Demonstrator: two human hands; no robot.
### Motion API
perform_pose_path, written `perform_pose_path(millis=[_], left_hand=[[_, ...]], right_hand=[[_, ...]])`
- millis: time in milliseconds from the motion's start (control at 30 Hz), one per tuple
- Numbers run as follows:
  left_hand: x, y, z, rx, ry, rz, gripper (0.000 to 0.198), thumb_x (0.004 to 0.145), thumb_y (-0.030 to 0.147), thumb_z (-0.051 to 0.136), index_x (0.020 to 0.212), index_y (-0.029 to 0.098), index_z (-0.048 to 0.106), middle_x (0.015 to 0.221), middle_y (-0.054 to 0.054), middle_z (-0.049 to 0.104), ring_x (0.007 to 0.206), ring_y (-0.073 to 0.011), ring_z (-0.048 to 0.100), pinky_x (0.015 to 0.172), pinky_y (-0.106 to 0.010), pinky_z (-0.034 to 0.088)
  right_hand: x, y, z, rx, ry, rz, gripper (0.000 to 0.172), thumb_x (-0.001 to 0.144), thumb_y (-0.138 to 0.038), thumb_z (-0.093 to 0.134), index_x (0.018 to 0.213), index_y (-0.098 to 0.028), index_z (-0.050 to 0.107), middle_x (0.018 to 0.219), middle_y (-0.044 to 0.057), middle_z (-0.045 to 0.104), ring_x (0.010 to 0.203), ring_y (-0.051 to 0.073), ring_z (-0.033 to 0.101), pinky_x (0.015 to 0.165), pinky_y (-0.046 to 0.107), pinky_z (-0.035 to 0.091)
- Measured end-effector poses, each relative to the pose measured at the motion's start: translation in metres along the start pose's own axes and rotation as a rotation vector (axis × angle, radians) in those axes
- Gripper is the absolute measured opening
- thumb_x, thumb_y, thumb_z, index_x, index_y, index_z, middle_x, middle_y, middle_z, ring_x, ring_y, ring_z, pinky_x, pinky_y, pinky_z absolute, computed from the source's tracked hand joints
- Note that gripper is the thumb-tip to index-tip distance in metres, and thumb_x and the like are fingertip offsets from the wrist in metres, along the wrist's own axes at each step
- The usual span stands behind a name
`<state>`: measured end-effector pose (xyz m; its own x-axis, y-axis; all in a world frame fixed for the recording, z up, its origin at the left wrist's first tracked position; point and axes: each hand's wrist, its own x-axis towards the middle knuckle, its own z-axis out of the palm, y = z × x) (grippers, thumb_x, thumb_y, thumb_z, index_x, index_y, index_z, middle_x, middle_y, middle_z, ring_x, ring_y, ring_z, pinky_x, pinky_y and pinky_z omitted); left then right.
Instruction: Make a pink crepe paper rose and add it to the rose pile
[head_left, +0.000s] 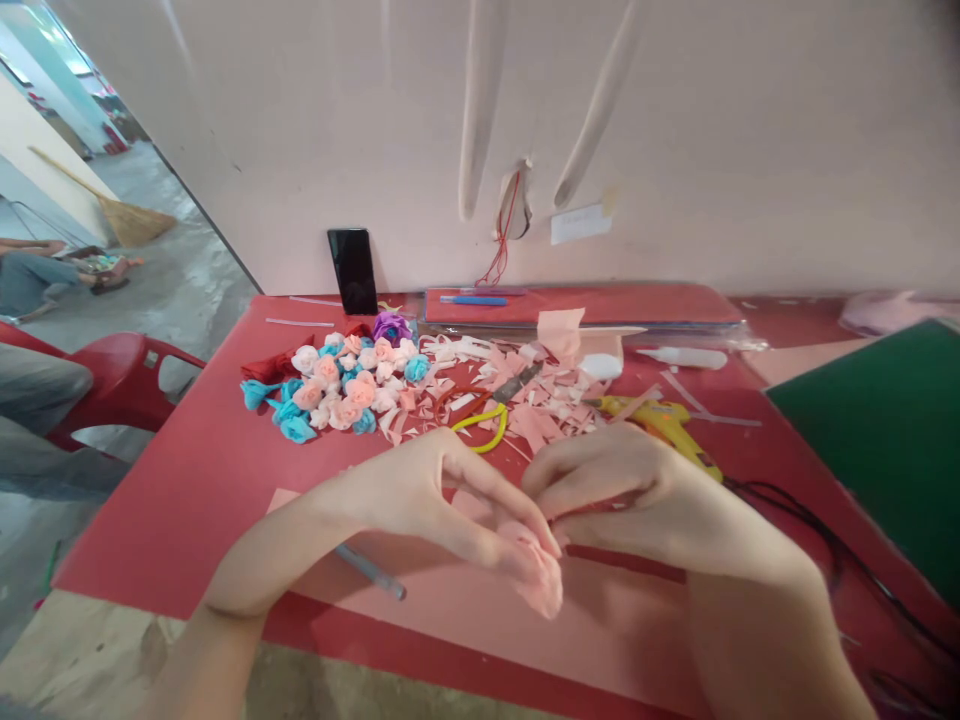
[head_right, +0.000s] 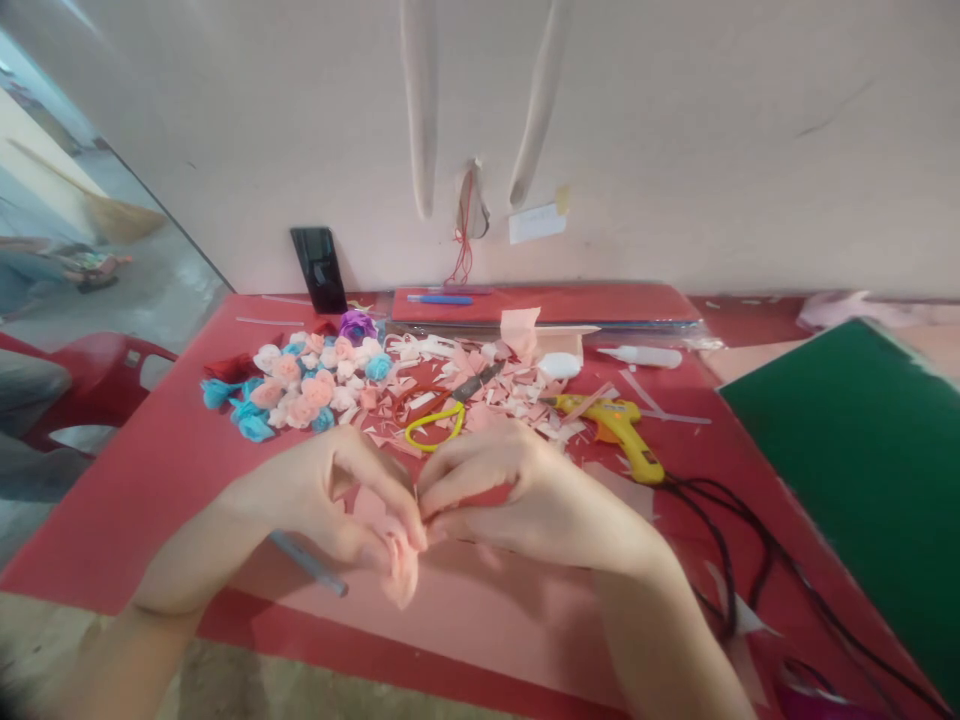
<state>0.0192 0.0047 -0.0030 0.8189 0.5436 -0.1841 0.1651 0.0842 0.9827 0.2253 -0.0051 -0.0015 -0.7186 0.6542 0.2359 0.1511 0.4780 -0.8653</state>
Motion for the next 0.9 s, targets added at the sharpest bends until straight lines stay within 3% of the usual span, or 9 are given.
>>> perform_pose_path(millis=[133,300,400,500,633,900], left_hand=[[0.000,0.000,0.000,-0.040,-0.076,-0.101,0.021,0.069,0.027,0.069,0.088,0.019,0.073,0.078,0.002,0.073,0.068,-0.0093,0.065,0.061,-0.015,0.048],[0.001,0.005,0.001,-0.054,-0.127,-0.217,0.018,0.071,0.024,0.067,0.089,0.019,0.072,0.078,0.002,0.073,0.077,-0.0108,0.067,0.073,-0.017,0.051],[0.002,0.005,0.000,0.048,-0.059,-0.136,0.026,0.071,0.032,0.069,0.094,0.020,0.071,0.082,0.001,0.073,0.081,-0.0133,0.066,0.076,-0.020,0.050],[0.001,0.004,-0.001,0.094,0.010,-0.028,0.033,0.079,0.041,0.059,0.102,0.020,0.069,0.089,-0.003,0.072,0.085,-0.0150,0.064,0.074,-0.021,0.049],[-0.001,0.005,0.001,0.064,0.068,0.073,0.032,0.088,0.034,0.046,0.105,0.017,0.067,0.088,-0.005,0.069,0.084,-0.0145,0.062,0.075,-0.024,0.049],[-0.001,0.000,0.002,0.022,0.109,0.173,0.036,0.093,0.036,0.038,0.105,0.018,0.068,0.087,-0.004,0.070,0.080,-0.0135,0.061,0.074,-0.023,0.047]], right_hand=[[0.003,0.012,-0.001,0.234,-0.164,0.127,0.009,0.077,-0.021,0.067,0.075,-0.017,0.074,0.070,0.003,0.069,0.062,0.010,0.065,0.060,0.017,0.051],[0.007,0.025,0.000,0.343,-0.276,0.160,0.014,0.078,-0.025,0.067,0.078,-0.015,0.076,0.067,0.004,0.068,0.055,0.009,0.061,0.050,0.016,0.048],[0.009,0.032,-0.001,0.400,-0.210,0.029,0.012,0.079,-0.024,0.067,0.077,-0.016,0.076,0.070,0.006,0.069,0.059,0.009,0.062,0.052,0.016,0.049],[0.011,0.038,-0.003,0.436,-0.095,-0.128,0.012,0.080,-0.025,0.066,0.080,-0.019,0.076,0.073,0.006,0.070,0.065,0.011,0.064,0.061,0.020,0.052],[0.016,0.045,-0.001,0.395,0.052,-0.291,0.013,0.080,-0.024,0.065,0.090,-0.024,0.074,0.075,0.004,0.071,0.069,0.012,0.065,0.065,0.023,0.053],[0.019,0.057,0.006,0.327,0.189,-0.435,0.015,0.082,-0.027,0.064,0.094,-0.030,0.073,0.072,0.000,0.067,0.065,0.011,0.062,0.062,0.026,0.052]])
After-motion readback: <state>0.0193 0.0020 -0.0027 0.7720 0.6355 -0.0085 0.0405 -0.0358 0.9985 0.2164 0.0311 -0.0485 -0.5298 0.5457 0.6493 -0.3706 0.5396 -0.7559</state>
